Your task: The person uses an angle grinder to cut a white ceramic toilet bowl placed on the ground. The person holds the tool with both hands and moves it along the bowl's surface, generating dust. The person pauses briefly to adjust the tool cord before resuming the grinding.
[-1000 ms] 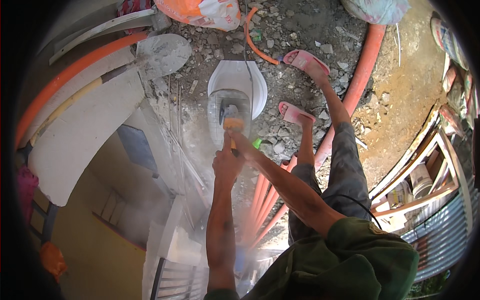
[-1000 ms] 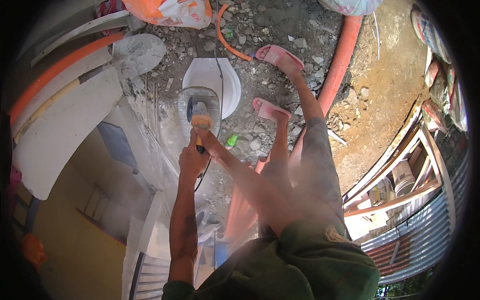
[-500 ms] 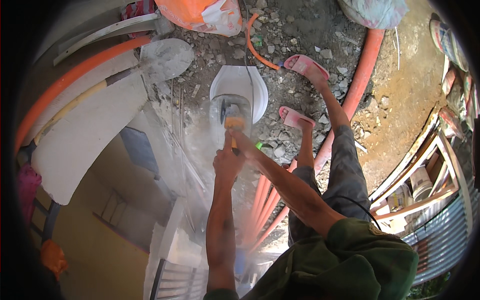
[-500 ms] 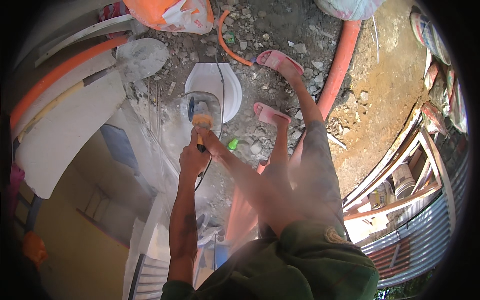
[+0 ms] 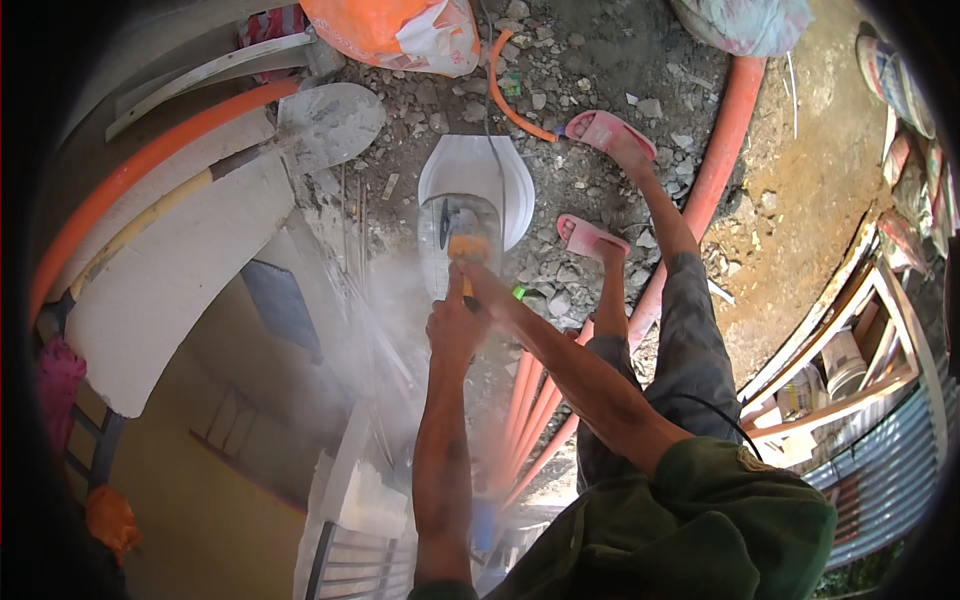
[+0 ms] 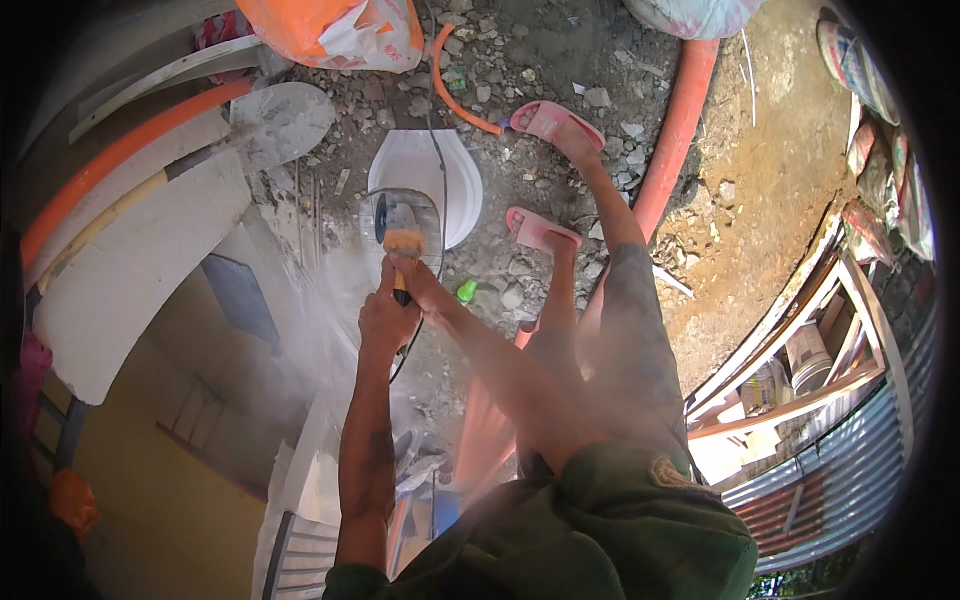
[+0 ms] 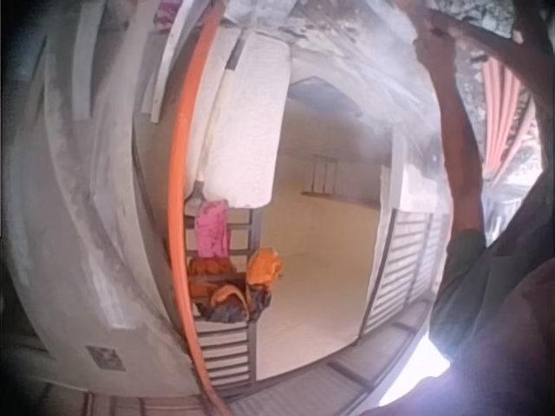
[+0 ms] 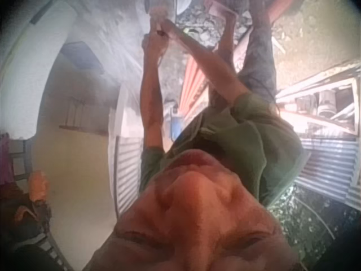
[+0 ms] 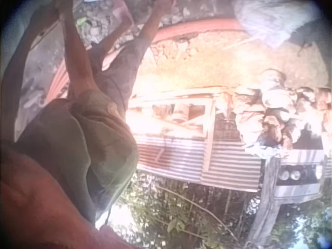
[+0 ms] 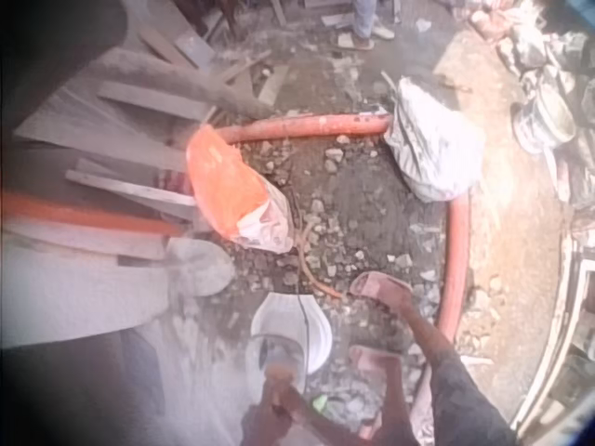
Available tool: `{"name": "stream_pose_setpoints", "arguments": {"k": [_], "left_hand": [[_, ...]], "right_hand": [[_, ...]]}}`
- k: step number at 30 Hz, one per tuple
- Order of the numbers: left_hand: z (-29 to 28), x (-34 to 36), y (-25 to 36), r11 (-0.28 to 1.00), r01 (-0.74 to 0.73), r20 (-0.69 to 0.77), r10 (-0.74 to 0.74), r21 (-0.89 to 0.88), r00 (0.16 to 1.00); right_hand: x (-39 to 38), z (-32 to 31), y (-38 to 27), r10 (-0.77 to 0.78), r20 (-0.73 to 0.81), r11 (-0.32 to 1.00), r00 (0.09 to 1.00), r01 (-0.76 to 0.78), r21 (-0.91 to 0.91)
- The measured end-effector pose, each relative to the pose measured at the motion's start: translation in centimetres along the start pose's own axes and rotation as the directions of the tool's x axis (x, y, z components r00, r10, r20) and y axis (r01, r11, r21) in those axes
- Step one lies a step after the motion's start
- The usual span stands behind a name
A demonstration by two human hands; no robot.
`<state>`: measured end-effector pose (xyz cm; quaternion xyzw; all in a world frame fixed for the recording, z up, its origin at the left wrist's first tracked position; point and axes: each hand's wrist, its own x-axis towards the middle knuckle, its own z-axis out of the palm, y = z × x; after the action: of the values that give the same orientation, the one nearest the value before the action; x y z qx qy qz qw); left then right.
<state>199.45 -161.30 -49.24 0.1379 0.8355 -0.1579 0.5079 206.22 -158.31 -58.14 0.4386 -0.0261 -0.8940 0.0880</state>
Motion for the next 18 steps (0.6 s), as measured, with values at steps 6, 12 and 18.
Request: {"name": "stream_pose_setpoints", "arguments": {"k": [6, 12, 18], "left_hand": [[-0.2, -0.1, 0.5, 0.999, -0.036, -0.048, 0.036, -0.011, 0.998], [-0.7, -0.1, 0.8, 0.998, -0.063, -0.075, 0.063, 0.003, 0.995], [-2.3, 0.4, 2.7, 0.998, -0.060, -0.063, 0.060, 0.001, 0.996]], "right_hand": [[-0.4, 0.4, -0.7, -0.025, -0.046, 1.000, 0.999, 0.025, 0.014], [-0.3, 0.9, -1.2, -0.086, -0.032, 0.994, 0.996, 0.088, 0.063], [0.1, 1.1, -3.1, -0.127, -0.043, 0.991, 0.991, 0.129, 0.032]]}}
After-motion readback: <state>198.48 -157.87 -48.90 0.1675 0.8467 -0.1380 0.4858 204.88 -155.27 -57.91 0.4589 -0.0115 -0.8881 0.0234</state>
